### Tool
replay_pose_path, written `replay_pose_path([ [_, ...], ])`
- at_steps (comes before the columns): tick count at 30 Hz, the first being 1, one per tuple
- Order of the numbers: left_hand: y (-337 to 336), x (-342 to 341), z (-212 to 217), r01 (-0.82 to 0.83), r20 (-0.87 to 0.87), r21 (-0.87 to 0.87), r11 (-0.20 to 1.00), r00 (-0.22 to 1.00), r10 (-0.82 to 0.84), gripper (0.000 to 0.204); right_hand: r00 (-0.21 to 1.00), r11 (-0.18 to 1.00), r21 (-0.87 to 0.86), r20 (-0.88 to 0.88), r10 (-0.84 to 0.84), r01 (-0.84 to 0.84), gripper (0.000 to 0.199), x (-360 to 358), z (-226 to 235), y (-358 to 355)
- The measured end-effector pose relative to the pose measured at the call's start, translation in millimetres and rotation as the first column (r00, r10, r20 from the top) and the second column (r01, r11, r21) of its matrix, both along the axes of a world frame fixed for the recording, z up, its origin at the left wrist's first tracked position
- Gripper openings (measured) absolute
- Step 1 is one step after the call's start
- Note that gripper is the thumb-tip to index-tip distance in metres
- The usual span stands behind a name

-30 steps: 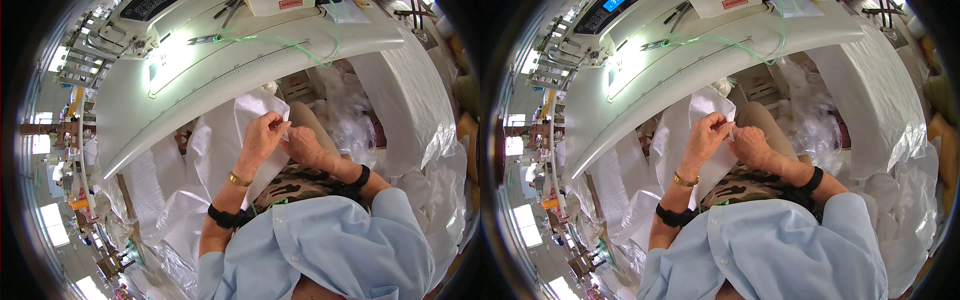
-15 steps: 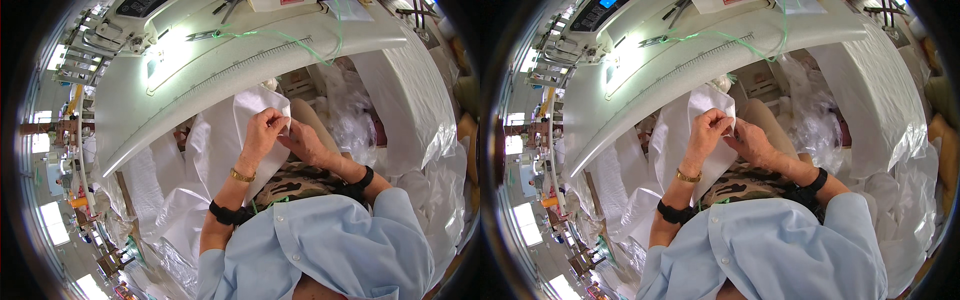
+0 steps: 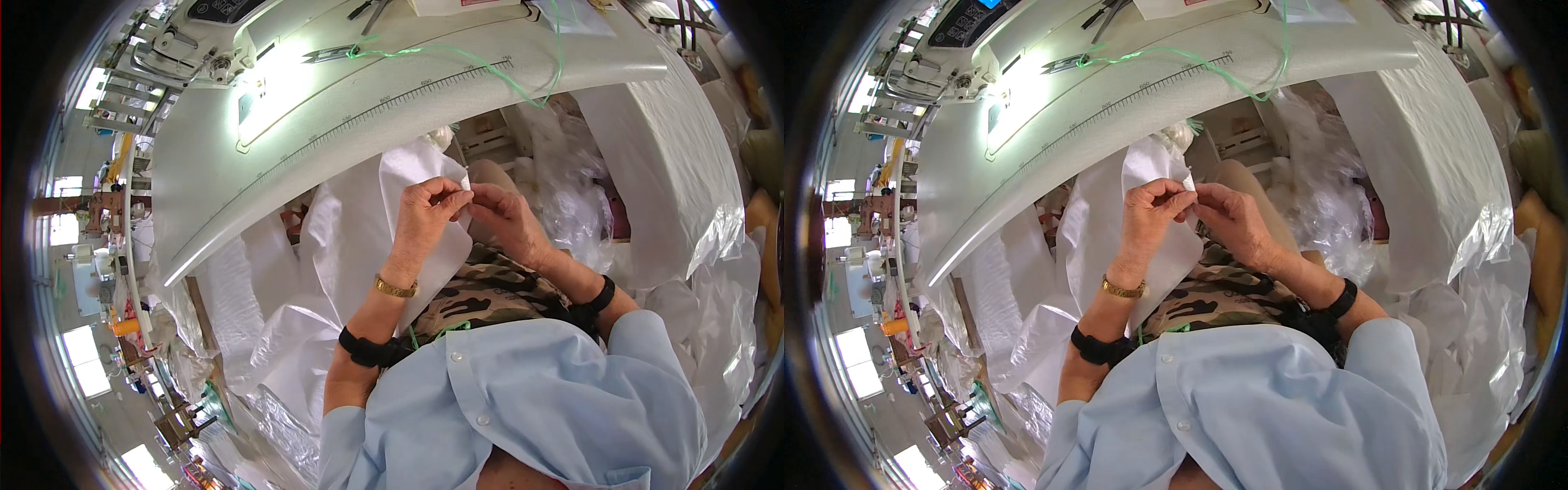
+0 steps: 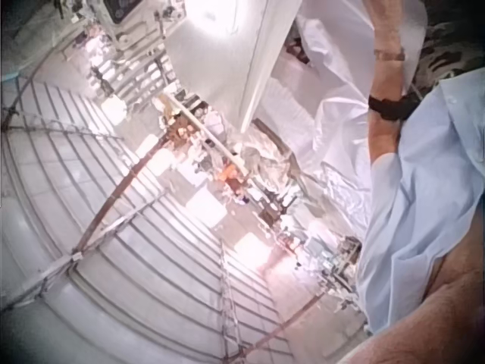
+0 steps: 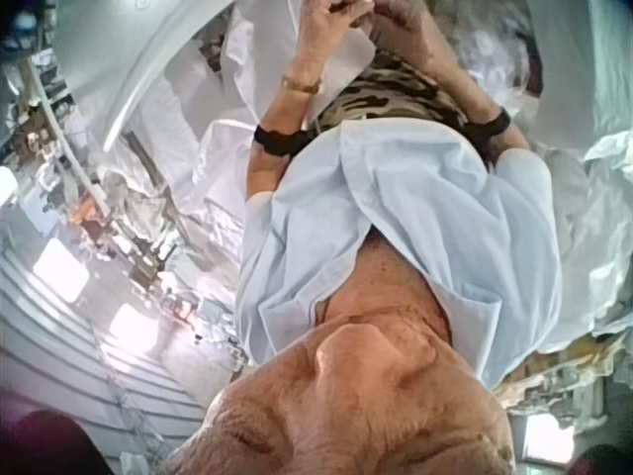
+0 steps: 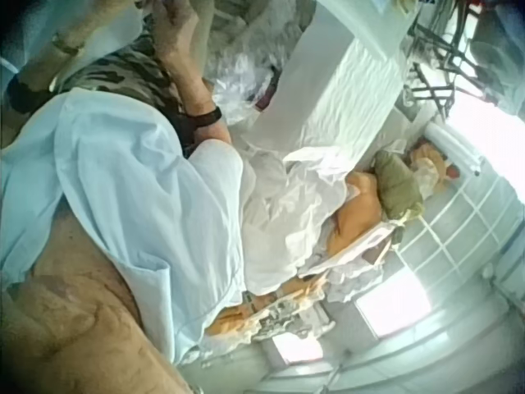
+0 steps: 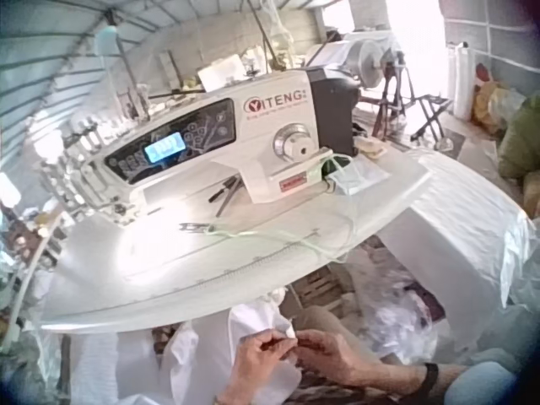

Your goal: The person is using an industrial sewing machine to sew large sheets of white synthetic or plastic fabric.

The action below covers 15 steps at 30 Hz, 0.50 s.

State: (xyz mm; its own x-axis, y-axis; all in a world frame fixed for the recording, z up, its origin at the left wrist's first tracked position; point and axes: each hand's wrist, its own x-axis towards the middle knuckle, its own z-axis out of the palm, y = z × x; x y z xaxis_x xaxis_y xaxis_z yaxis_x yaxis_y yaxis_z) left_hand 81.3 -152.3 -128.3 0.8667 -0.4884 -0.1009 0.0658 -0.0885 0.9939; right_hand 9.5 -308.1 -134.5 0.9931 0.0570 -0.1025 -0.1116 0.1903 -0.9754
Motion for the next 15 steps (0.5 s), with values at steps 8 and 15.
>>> replay_pose_path([
  [8, 0.8, -0.6, 2.9, -0.026, -0.064, 0.099, 0.995, 0.997, 0.032, 0.012, 1.000, 0.990, -0.141, -0.017, 0.002, -0.005, 0.024, -1.2, -3.2, -0.7],
  [15, 3.6, 0.6, -6.0, 0.003, 0.043, 0.093, 0.996, 0.999, -0.007, 0.010, 0.999, 0.992, -0.118, -0.010, -0.037, 0.035, 0.019, 0.9, -9.4, -3.6],
])
